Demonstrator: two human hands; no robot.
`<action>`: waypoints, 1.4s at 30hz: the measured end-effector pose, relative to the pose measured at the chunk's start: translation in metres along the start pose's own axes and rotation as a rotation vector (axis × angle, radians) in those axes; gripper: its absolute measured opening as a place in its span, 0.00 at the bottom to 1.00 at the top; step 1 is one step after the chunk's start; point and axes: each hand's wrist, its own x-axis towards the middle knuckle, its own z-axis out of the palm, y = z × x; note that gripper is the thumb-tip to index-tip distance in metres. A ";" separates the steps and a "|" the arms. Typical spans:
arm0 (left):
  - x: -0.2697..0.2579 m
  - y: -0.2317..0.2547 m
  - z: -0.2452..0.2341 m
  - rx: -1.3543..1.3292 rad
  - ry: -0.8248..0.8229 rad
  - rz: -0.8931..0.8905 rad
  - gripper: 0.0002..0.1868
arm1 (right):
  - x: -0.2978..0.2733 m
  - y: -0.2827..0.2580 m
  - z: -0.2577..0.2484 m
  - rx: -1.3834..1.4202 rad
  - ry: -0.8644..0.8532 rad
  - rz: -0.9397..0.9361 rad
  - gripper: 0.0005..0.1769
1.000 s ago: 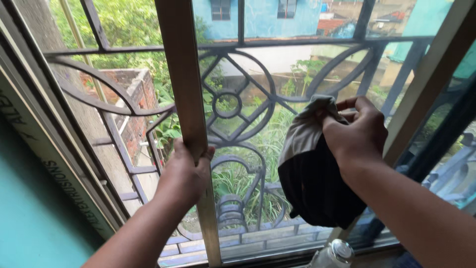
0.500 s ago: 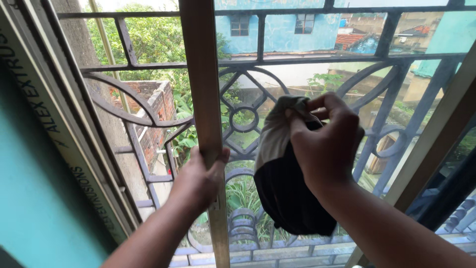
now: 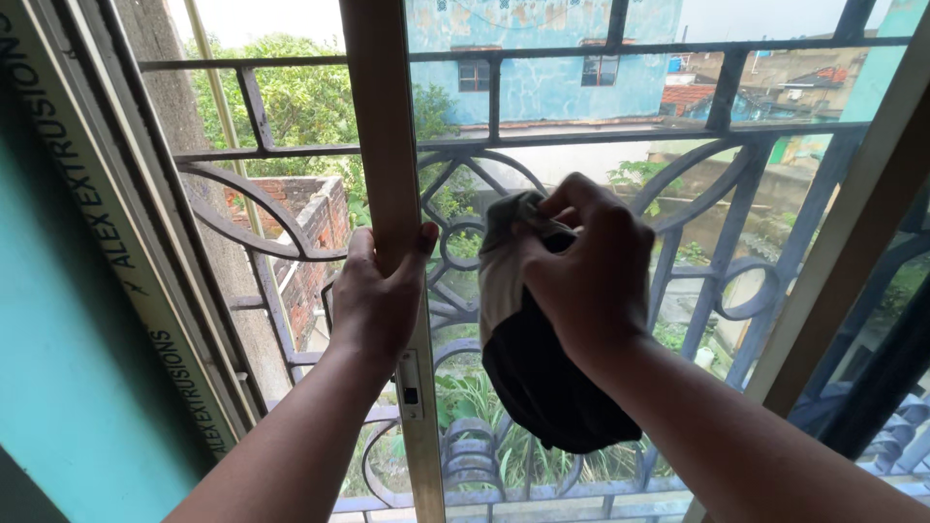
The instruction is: The person wipes a window pane with a cloth, moving the cloth across the glass surface in repeated strokes. The person holds the window frame with one hand while cleaning with the other. A water bottle and a phone are visible on the windowsill.
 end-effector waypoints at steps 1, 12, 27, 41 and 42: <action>0.000 -0.001 0.000 -0.001 0.001 0.006 0.34 | 0.000 0.003 -0.004 0.003 0.008 0.018 0.09; -0.002 -0.001 0.000 -0.050 -0.012 0.007 0.33 | 0.003 0.054 -0.040 -0.145 0.107 0.207 0.11; 0.003 -0.015 0.001 -0.195 -0.069 0.028 0.24 | -0.017 0.100 -0.049 -0.121 0.162 0.768 0.19; 0.014 -0.025 -0.005 -0.323 -0.160 0.091 0.23 | -0.008 0.037 -0.016 -0.126 0.185 0.584 0.16; 0.014 -0.026 -0.006 -0.296 -0.150 0.089 0.23 | -0.007 0.030 -0.012 -0.139 0.187 0.533 0.16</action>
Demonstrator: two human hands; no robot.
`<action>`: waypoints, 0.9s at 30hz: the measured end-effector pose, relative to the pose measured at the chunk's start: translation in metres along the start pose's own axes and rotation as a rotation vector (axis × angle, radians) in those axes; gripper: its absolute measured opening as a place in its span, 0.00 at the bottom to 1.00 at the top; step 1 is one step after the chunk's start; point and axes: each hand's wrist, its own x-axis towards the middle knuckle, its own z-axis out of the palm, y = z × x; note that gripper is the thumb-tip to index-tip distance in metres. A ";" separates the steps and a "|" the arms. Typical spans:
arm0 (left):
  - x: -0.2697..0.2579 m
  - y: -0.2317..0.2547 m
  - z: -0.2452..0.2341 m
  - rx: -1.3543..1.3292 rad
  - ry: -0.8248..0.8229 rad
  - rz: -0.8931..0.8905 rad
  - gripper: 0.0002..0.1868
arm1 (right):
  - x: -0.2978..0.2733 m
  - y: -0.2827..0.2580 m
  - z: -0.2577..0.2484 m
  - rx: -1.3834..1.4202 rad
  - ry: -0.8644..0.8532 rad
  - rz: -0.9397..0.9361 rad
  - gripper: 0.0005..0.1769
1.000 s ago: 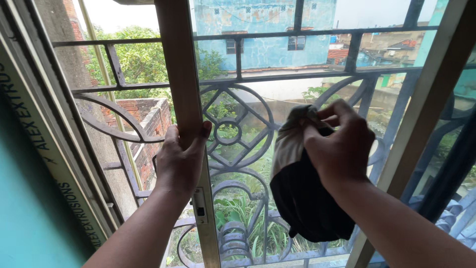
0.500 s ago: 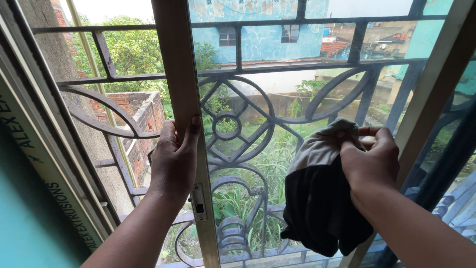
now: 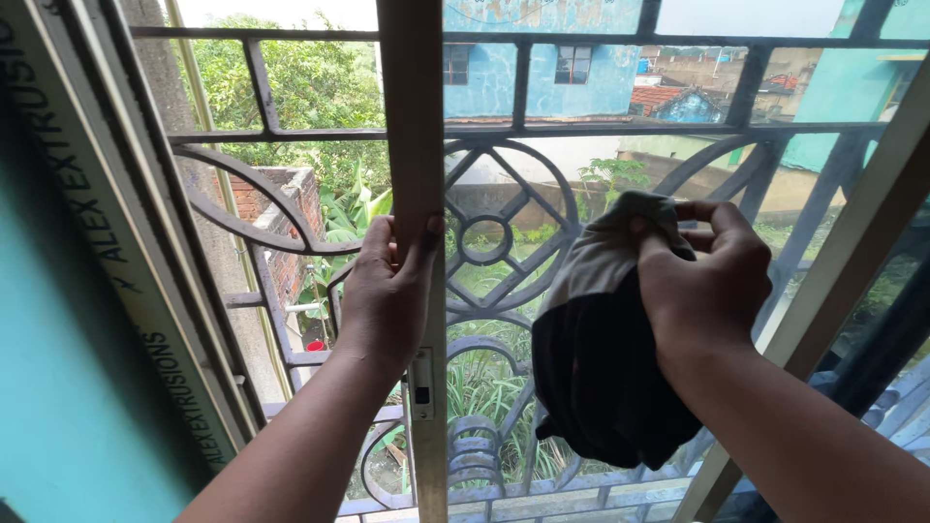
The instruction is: The person wipes a window pane with a cloth, moving the cloth across the glass surface in repeated strokes. The person holds the window frame with one hand while cleaning with the other. A water bottle and a phone are visible on the windowsill.
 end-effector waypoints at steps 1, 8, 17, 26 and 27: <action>0.000 0.000 -0.001 0.011 0.005 -0.002 0.24 | -0.004 -0.006 0.002 -0.006 0.008 -0.052 0.16; 0.004 -0.003 -0.007 0.056 0.000 0.035 0.25 | -0.032 -0.041 0.020 0.041 -0.002 -0.326 0.15; 0.002 -0.002 -0.011 0.056 -0.024 0.045 0.26 | -0.068 -0.059 0.038 0.007 -0.083 -0.587 0.16; -0.002 0.007 -0.011 0.111 0.015 0.034 0.29 | -0.059 -0.053 0.033 -0.018 -0.097 -0.712 0.17; -0.003 0.009 -0.009 0.114 0.038 0.047 0.29 | -0.056 -0.050 0.031 -0.018 -0.088 -0.675 0.17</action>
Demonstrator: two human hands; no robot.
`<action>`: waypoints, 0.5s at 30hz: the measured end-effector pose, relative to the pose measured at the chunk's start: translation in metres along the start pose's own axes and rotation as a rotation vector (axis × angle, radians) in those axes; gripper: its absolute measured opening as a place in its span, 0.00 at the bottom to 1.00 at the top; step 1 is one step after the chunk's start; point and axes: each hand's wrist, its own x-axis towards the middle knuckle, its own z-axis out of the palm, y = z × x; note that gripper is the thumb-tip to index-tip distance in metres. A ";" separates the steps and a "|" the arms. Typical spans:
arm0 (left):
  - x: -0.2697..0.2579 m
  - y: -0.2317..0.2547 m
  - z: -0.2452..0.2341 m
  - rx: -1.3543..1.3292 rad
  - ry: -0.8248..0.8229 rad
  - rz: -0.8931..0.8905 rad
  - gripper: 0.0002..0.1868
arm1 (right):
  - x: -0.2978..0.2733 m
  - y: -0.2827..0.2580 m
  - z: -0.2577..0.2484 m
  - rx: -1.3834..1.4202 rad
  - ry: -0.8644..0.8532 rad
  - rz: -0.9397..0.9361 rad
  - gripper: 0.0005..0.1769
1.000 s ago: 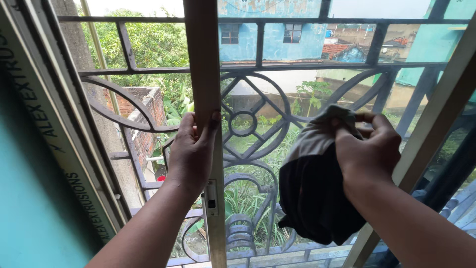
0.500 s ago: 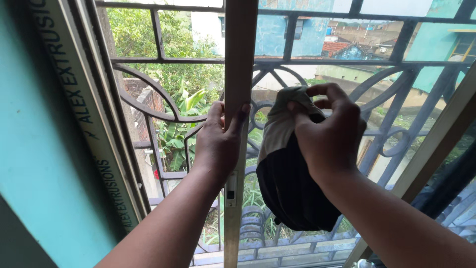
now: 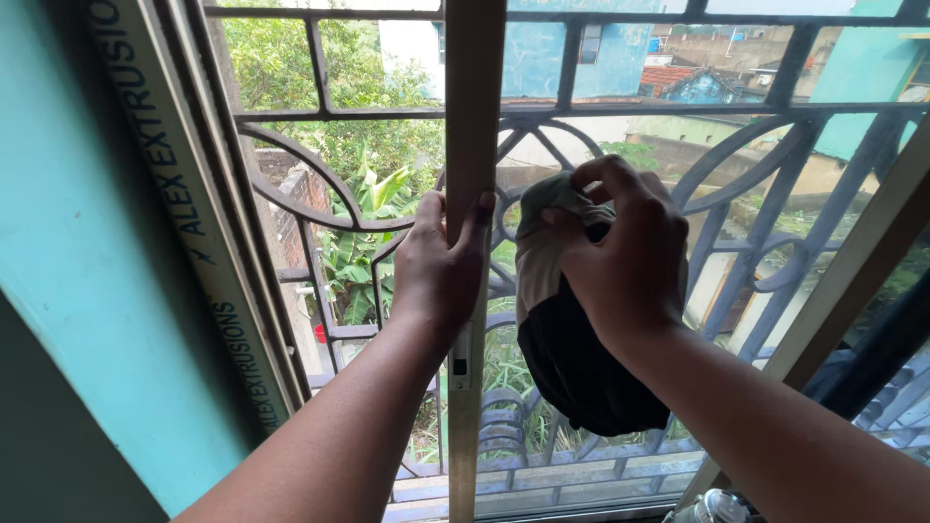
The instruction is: The person wipes a window pane with a cloth, moving the cloth across the glass surface in repeated strokes. The person holds the window frame with one hand while cleaning with the other. A water bottle and a phone are visible on the windowsill.
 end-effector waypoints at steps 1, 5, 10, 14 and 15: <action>-0.001 0.002 0.001 0.012 0.017 0.013 0.31 | 0.002 0.005 -0.002 -0.002 0.010 0.035 0.17; -0.005 0.012 0.005 0.073 0.033 -0.010 0.36 | 0.010 0.031 -0.017 -0.005 0.032 0.110 0.18; -0.006 0.020 0.009 0.153 0.053 -0.012 0.36 | 0.018 0.069 -0.033 0.013 0.044 0.339 0.18; -0.006 0.023 0.013 0.201 0.073 -0.065 0.34 | 0.022 0.100 -0.049 -0.067 0.102 0.442 0.19; -0.006 0.023 0.015 0.197 0.083 -0.062 0.33 | 0.022 0.106 -0.052 -0.059 0.100 0.522 0.20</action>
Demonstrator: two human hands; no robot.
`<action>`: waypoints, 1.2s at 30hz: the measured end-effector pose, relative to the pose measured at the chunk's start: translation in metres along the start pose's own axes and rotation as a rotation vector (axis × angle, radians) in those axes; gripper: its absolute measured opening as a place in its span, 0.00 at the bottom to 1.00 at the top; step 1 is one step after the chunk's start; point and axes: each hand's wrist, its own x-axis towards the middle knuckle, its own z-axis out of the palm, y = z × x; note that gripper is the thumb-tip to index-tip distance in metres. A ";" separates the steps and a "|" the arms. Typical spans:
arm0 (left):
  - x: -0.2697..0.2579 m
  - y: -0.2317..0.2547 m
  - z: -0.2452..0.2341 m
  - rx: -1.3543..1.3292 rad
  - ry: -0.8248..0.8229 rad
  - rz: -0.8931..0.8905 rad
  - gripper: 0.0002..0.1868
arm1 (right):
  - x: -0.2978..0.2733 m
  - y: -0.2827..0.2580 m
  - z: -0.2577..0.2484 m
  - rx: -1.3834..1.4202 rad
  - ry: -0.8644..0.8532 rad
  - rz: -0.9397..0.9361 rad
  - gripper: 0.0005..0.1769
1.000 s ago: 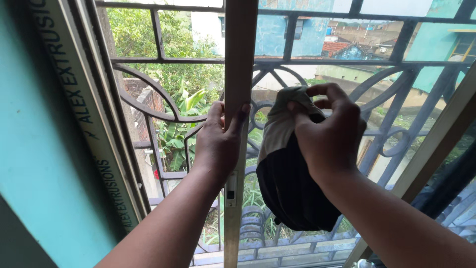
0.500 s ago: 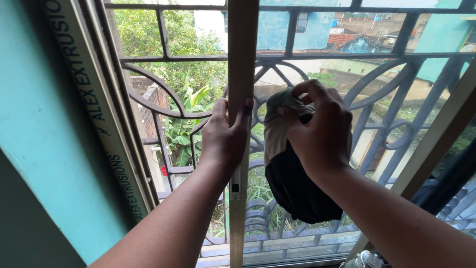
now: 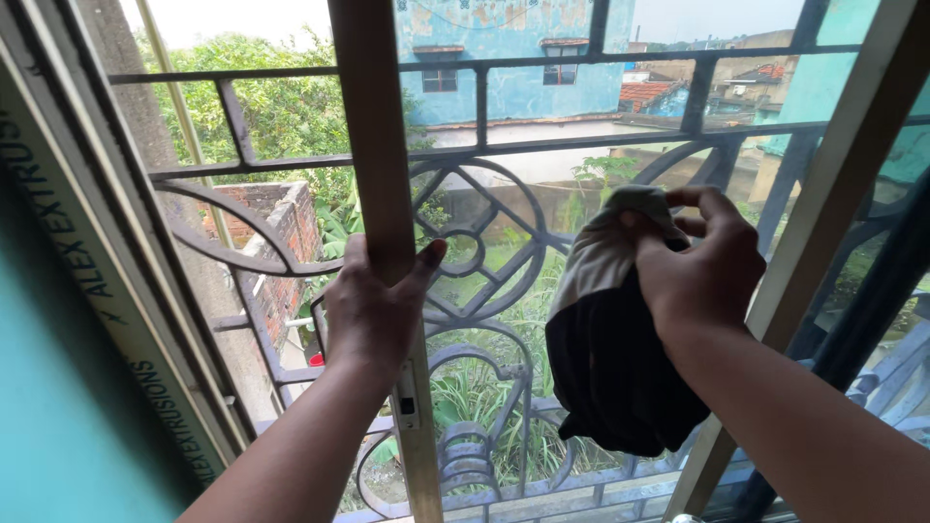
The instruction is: The person wipes a window pane with a cloth, moving the cloth across the glass surface in repeated strokes. The person holds the window frame with one hand while cleaning with the other. A water bottle and a phone are visible on the windowsill.
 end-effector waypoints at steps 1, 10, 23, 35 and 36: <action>0.000 0.000 0.001 0.010 0.008 0.001 0.33 | 0.003 0.004 -0.004 0.003 -0.005 0.080 0.21; -0.001 -0.002 0.006 0.086 0.031 0.031 0.32 | 0.011 0.040 -0.009 0.190 0.082 0.628 0.19; 0.001 -0.024 0.013 0.034 0.003 0.238 0.35 | 0.003 0.160 0.022 0.494 -0.206 1.203 0.19; -0.001 -0.050 0.029 -0.221 -0.029 0.185 0.29 | -0.042 0.141 0.058 0.756 -0.354 1.481 0.18; -0.001 -0.051 0.028 -0.248 -0.027 0.196 0.29 | -0.044 0.136 0.060 0.780 -0.348 1.494 0.18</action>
